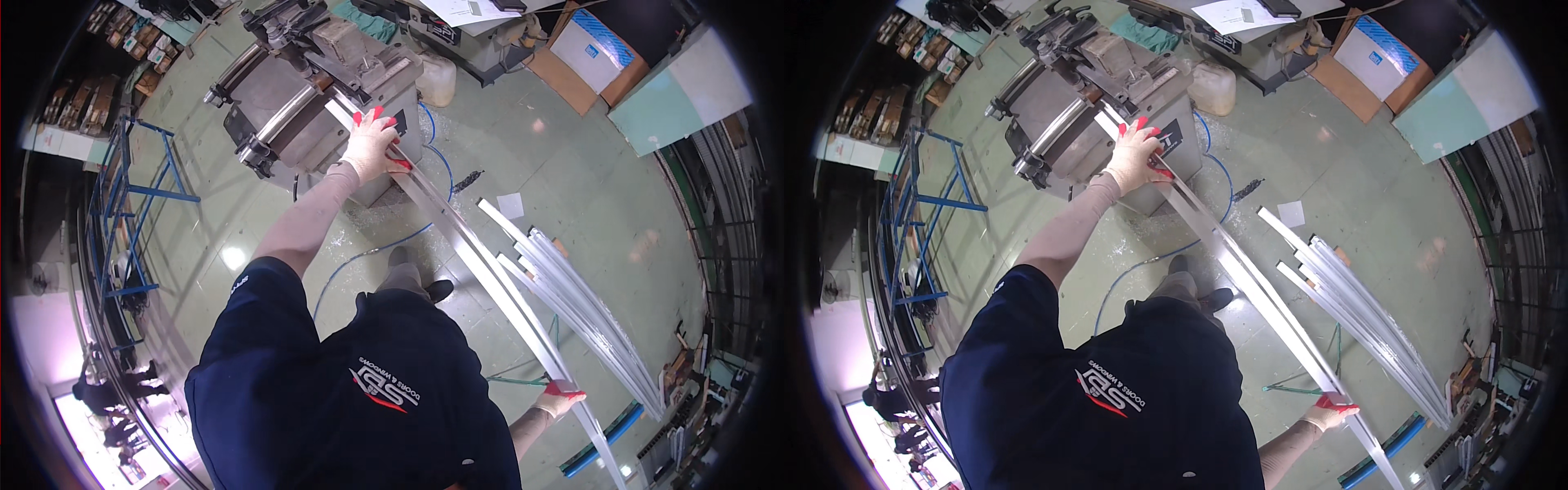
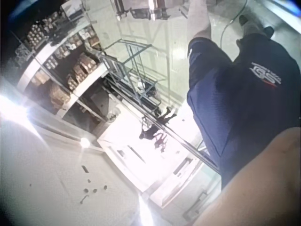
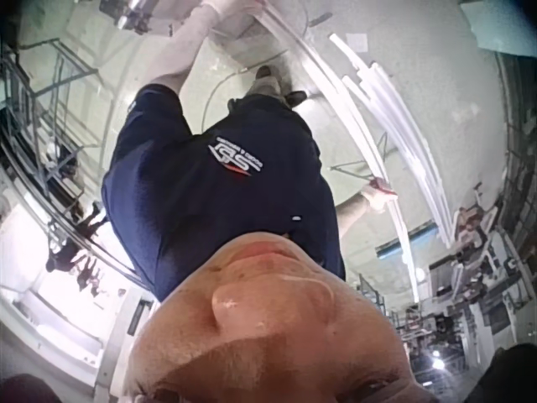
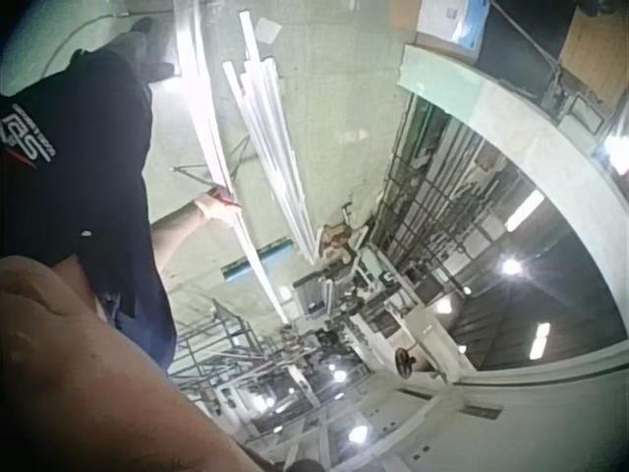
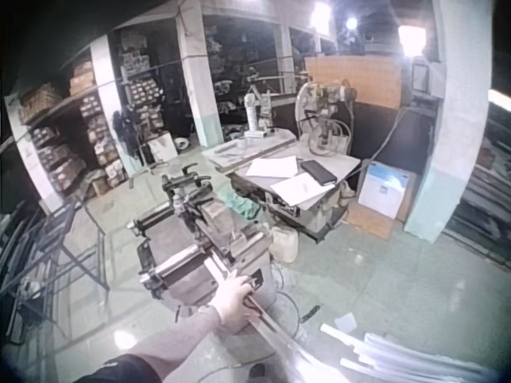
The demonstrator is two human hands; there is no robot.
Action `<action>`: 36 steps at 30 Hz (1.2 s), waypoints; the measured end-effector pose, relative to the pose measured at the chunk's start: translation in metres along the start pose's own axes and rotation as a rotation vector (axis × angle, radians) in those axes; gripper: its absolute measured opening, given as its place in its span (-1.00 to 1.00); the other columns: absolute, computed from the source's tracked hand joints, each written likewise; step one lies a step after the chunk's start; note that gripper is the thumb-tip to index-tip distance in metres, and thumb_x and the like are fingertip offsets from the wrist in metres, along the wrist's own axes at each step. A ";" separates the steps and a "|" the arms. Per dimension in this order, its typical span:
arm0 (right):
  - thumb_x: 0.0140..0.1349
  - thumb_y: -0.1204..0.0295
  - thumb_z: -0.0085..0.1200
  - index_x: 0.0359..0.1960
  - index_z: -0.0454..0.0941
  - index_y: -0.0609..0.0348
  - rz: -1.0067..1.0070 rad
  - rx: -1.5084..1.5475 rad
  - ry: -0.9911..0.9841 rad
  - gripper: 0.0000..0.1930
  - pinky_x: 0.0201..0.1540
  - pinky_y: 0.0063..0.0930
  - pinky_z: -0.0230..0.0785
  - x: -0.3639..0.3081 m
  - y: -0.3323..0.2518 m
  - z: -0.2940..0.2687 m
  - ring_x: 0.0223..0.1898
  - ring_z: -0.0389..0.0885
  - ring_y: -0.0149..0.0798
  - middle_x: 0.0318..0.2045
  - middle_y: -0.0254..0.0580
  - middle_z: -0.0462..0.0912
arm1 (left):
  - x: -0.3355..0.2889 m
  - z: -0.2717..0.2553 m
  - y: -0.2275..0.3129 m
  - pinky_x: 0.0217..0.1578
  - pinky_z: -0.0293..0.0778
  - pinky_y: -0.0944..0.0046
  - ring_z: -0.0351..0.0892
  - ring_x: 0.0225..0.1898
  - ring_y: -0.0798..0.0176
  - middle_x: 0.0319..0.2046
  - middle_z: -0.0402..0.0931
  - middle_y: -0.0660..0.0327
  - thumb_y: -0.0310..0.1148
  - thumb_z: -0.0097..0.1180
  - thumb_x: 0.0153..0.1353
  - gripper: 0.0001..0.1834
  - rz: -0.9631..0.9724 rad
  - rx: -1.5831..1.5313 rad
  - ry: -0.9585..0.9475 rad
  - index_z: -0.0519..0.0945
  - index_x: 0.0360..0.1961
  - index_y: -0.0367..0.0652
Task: The person bends metal profiles with a rolling machine by positioning the profiles, adjusting the machine clamps and rollers by hand, and feeding the profiles through the rollers.
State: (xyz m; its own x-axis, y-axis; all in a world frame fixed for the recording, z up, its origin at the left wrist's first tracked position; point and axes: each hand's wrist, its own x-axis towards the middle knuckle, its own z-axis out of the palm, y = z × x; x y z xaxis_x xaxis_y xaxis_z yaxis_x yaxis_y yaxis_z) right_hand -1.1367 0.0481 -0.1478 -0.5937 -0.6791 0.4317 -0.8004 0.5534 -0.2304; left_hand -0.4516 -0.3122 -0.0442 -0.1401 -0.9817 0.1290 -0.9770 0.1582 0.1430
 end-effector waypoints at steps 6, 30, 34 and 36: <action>0.44 0.08 0.24 0.45 0.32 0.33 0.251 0.475 -0.278 -0.27 0.47 -0.12 0.24 0.053 -0.206 -0.080 0.38 0.43 0.02 0.41 0.10 0.39 | -0.008 0.021 -0.022 0.51 -0.06 -0.47 -0.05 0.58 -0.26 0.39 0.34 0.16 0.14 0.63 -0.24 -0.27 0.019 -0.141 0.095 0.70 -0.04 0.05; 0.27 -0.13 0.35 -0.23 0.75 0.26 -0.366 0.000 -1.020 -0.43 -0.37 -0.24 0.47 0.094 -0.330 0.004 -0.52 0.65 -0.23 -0.60 -0.06 0.65 | 0.014 0.008 -0.082 0.57 -0.14 -0.25 0.11 0.55 -0.32 0.47 0.21 -0.29 0.17 0.58 -0.12 0.28 -0.418 -0.346 0.198 0.18 0.54 -0.14; 0.29 -0.14 0.33 -0.25 0.75 0.27 -0.269 0.058 -1.072 -0.42 -0.38 -0.26 0.46 0.096 -0.334 0.003 -0.51 0.64 -0.28 -0.61 -0.11 0.63 | 0.015 0.009 -0.081 0.59 -0.18 -0.24 0.06 0.57 -0.34 0.49 0.17 -0.30 0.18 0.60 -0.14 0.31 -0.427 -0.358 0.170 0.16 0.55 -0.13; 0.29 -0.16 0.31 -0.26 0.75 0.27 -0.367 -0.017 -1.075 -0.41 -0.37 -0.24 0.46 0.097 -0.333 0.007 -0.51 0.63 -0.23 -0.60 -0.09 0.62 | 0.016 0.011 -0.083 0.59 -0.19 -0.25 0.06 0.57 -0.32 0.49 0.17 -0.29 0.18 0.57 -0.11 0.27 -0.437 -0.350 0.169 0.17 0.55 -0.09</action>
State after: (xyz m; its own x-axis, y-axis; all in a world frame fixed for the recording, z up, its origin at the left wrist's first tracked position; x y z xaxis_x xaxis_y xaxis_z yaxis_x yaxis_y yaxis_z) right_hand -0.9280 -0.2055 -0.0355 -0.0927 -0.8590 -0.5035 -0.9443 0.2363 -0.2292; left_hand -0.3750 -0.3426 -0.0645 0.3198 -0.9377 0.1360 -0.8230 -0.2038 0.5302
